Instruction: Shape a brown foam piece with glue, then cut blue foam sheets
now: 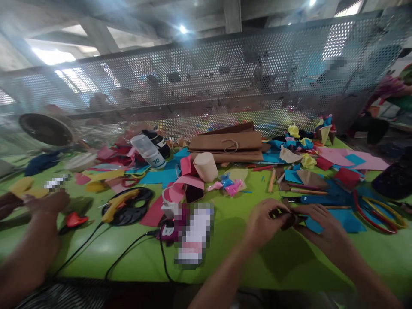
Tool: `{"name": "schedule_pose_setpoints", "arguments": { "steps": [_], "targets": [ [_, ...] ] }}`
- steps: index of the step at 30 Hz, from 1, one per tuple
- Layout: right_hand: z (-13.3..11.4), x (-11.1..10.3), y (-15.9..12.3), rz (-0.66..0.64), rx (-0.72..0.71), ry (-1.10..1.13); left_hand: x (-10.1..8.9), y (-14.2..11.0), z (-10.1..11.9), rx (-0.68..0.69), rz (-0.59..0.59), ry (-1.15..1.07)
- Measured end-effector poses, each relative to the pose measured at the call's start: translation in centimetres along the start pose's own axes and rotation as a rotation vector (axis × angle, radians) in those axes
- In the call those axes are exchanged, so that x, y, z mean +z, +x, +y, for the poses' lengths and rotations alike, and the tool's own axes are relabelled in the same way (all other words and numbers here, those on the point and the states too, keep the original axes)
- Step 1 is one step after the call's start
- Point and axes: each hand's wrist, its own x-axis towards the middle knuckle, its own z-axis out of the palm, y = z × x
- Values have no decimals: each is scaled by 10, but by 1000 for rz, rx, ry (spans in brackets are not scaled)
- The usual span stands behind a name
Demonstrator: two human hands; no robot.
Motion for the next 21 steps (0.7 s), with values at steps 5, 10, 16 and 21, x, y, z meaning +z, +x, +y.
{"name": "schedule_pose_setpoints", "arguments": {
  "steps": [5, 10, 16, 21],
  "targets": [
    [2, 6, -1, 89, 114, 92, 0, 1, 1, -76, -19, -267],
    [-2, 7, -1, 240, 201, 108, -2, 3, 1, -154, -46, -490],
    [-11, 27, 5, 375, 151, 13, 4, 2, 1, -149, -317, -440],
    [-13, 45, 2, 305, 51, -165, 15, 1, -11, -193, -276, -525]
  ]
}}
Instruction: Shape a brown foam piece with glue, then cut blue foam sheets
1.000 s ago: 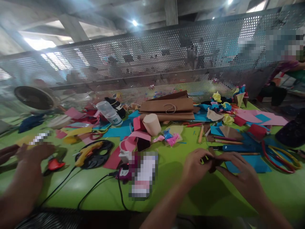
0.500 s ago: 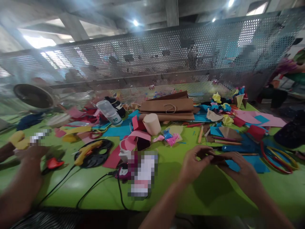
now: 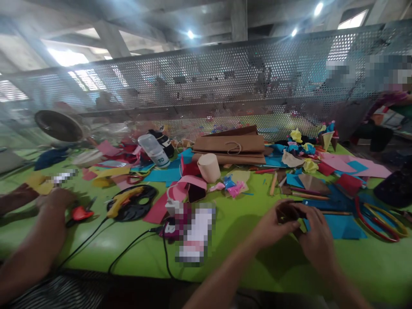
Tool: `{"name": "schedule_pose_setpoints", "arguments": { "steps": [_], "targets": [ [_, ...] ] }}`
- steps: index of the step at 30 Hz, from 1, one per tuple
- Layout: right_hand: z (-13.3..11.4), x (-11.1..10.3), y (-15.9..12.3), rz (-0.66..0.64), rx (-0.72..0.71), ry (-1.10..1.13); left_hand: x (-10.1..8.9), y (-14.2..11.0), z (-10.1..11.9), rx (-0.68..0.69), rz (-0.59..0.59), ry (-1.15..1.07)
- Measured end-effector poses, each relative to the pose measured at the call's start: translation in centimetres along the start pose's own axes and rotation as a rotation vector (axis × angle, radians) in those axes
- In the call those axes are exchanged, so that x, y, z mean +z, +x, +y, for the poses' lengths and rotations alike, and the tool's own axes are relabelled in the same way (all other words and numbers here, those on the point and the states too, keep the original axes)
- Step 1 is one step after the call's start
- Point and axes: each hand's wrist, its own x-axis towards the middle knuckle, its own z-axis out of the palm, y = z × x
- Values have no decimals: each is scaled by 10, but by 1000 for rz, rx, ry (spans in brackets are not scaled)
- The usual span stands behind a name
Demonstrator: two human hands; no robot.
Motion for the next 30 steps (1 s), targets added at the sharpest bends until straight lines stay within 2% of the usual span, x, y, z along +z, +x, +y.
{"name": "schedule_pose_setpoints", "arguments": {
  "steps": [3, 12, 17, 20, 25, 30],
  "targets": [
    [0, 2, -5, -24, -29, -35, -1, 3, -6, 29, 1, -88],
    [1, 8, -10, 30, -68, -86, -3, 7, -5, 27, 42, -163],
    [2, 10, -12, -11, -100, -86, -4, 10, -16, 43, 119, -136],
    [4, 10, -14, -43, -128, -60, -4, 10, -16, 15, 119, -164],
    [0, -9, -10, -73, -86, 38, -5, 10, -10, 7, 59, -212],
    [-13, -36, 12, -162, -128, 106, -8, 9, -8, 44, 132, 24]
  ]
}}
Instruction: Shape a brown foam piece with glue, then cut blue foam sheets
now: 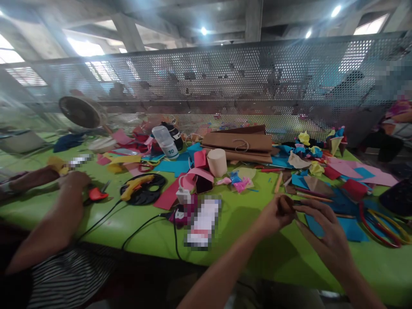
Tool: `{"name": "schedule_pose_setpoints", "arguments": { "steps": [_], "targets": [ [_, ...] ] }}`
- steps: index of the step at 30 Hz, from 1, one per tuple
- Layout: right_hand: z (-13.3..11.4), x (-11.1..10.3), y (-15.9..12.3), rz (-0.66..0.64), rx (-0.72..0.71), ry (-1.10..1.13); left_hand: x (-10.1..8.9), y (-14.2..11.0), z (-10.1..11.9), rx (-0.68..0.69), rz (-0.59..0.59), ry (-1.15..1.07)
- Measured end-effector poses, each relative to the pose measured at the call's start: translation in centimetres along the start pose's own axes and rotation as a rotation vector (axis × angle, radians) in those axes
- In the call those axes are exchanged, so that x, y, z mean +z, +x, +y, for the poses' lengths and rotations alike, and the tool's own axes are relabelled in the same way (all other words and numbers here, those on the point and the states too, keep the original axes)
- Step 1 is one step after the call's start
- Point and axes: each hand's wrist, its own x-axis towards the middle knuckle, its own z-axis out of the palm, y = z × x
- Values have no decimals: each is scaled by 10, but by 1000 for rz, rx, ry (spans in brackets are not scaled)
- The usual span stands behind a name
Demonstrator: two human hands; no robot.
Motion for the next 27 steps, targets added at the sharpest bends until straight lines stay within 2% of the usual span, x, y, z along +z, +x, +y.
{"name": "schedule_pose_setpoints", "arguments": {
  "steps": [4, 9, 16, 22, 27],
  "targets": [
    [-5, -3, 15, -67, -47, -81, -2, -1, 0, 78, -5, 121],
    [-3, 6, 21, -56, -25, -97, -3, -4, 2, 116, 1, 225],
    [0, 15, 23, -167, -45, -76, -1, -2, -3, 158, -82, 105],
    [-4, 8, 23, -139, -13, 0, -3, 0, -4, 56, -87, -70],
    [-3, -13, 26, 16, 171, 173, -7, -4, 10, -4, -81, -53]
  ]
}}
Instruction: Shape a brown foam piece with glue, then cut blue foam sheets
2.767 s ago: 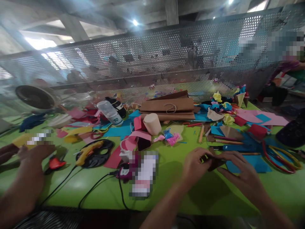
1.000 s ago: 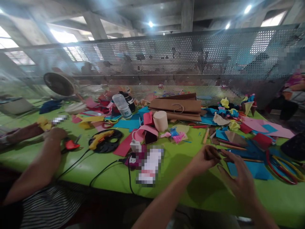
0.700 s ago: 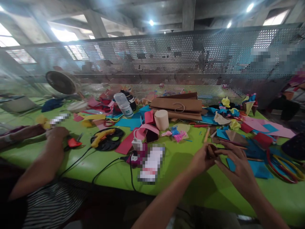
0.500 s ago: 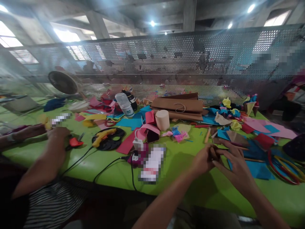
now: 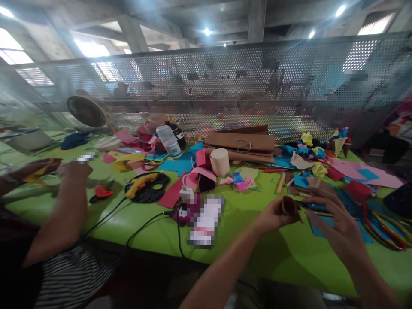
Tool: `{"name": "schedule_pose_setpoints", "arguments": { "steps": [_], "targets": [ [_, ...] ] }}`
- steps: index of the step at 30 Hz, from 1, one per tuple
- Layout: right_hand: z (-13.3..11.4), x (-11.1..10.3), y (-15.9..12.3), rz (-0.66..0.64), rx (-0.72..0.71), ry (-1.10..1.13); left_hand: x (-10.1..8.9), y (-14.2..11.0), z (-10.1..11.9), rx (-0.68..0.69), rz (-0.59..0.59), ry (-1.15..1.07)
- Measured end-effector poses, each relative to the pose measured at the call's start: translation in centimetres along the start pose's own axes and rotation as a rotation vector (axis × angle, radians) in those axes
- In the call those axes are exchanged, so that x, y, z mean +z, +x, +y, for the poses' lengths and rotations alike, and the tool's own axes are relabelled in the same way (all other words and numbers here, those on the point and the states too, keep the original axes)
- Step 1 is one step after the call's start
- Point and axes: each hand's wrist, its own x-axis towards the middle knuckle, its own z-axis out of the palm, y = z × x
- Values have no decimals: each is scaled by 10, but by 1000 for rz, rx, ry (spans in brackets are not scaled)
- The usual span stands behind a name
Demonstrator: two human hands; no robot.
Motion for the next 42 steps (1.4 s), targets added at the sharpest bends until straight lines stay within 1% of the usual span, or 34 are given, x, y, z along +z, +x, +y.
{"name": "schedule_pose_setpoints", "arguments": {
  "steps": [1, 3, 8, 10, 13, 15, 17, 19, 21, 24, 26, 28, 30, 32, 35, 37, 39, 40, 42],
  "targets": [
    [0, -3, 1, 8, 22, 27, 0, 0, 1, -16, 1, -14],
    [1, -6, 2, -22, 50, 71, 0, 0, 0, -54, -7, -60],
    [7, -1, 4, -103, 90, 139, -1, 3, -6, -155, -56, -159],
    [9, 1, 6, -147, 89, 141, -2, 3, -5, -157, -84, -160],
    [12, 6, 11, -253, 94, 121, -4, 3, -3, -152, -133, -119],
    [14, 10, 15, -280, 101, 131, -4, 2, -2, -181, -162, -94],
    [17, 16, 19, -246, 116, 159, -5, 1, -2, -206, -182, -83],
    [22, 20, 23, -200, 133, 184, -5, 1, -2, -198, -173, -80],
    [27, 22, 26, -150, 146, 193, -6, 1, -1, -150, -123, -38],
    [33, 22, 31, -84, 165, 190, -9, 3, 1, -67, -29, 124],
    [35, 20, 34, -64, 171, 181, -10, 4, 1, -34, 6, 222],
    [36, 17, 36, -62, 188, 201, -11, 5, 2, -25, 22, 268],
    [39, 14, 37, -54, 237, 303, -12, 5, 2, -31, 26, 248],
    [45, 10, 38, -20, 299, 429, -14, 6, 2, -51, 19, 165],
    [60, 3, 37, 66, 368, 519, -19, 6, 3, -75, 17, 35],
    [72, -2, 38, 139, 412, 556, -25, 6, 2, -71, 41, 11],
    [80, -6, 39, 193, 449, 590, -31, 6, 0, -53, 85, 49],
    [83, -6, 39, 213, 461, 607, -35, 7, -1, -43, 127, 108],
    [86, -6, 40, 239, 468, 644, -44, 11, -5, -36, 254, 310]
  ]
}}
